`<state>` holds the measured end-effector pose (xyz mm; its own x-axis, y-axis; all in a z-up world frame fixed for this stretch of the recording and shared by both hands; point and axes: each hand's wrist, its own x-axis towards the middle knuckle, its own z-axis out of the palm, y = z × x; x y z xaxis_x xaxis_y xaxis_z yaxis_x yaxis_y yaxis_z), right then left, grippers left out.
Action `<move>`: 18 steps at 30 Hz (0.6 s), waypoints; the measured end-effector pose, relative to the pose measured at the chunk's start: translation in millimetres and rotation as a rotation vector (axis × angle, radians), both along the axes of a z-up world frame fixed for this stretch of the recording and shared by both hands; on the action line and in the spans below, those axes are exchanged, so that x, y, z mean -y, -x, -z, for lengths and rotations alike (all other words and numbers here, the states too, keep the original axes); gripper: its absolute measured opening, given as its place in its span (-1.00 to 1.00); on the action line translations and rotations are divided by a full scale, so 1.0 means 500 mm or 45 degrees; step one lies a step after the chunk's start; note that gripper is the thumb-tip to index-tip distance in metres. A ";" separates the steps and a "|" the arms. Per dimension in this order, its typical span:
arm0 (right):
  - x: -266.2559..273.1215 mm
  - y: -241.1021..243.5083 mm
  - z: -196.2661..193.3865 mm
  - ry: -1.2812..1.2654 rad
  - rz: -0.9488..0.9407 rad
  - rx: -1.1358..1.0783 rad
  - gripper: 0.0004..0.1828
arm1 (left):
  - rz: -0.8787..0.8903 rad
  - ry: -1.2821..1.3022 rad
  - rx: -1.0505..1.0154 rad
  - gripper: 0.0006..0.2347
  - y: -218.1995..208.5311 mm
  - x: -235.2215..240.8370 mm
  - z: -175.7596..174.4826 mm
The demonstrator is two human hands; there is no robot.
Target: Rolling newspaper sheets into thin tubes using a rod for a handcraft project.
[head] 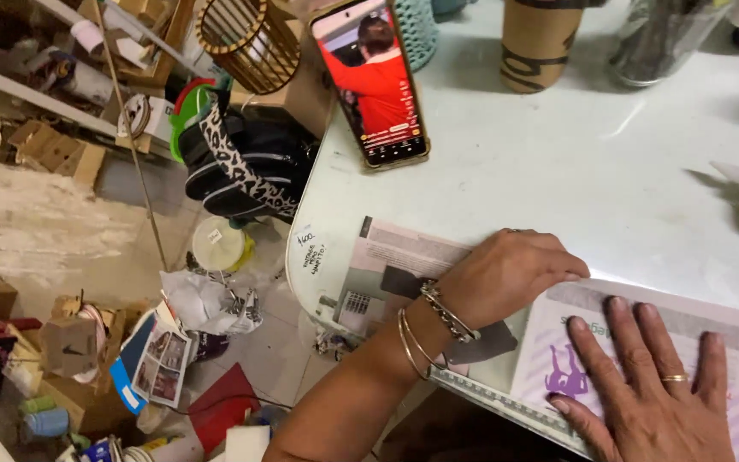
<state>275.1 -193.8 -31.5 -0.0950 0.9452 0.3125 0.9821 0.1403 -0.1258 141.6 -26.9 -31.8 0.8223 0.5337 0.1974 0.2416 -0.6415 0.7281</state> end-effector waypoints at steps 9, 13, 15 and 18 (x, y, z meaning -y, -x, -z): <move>-0.003 0.009 0.009 -0.067 0.045 0.232 -0.23 | -0.219 -0.435 -0.221 -0.52 0.034 0.047 -0.067; -0.004 0.011 0.011 -0.027 0.019 0.148 -0.22 | -0.314 -0.415 -0.179 -0.68 0.054 0.102 -0.070; -0.004 0.013 0.011 0.001 0.030 0.140 -0.18 | -0.341 -0.343 -0.161 -0.71 0.075 0.128 -0.066; -0.006 0.010 0.014 -0.010 -0.006 0.157 -0.13 | -0.217 -0.160 -0.565 -0.57 0.084 0.125 -0.049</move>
<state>270.2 -190.8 -38.2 -0.1374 0.9421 0.3058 0.9894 0.1453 -0.0032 99.8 -89.6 -7.5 0.7448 0.6623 -0.0809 0.6201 -0.6423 0.4505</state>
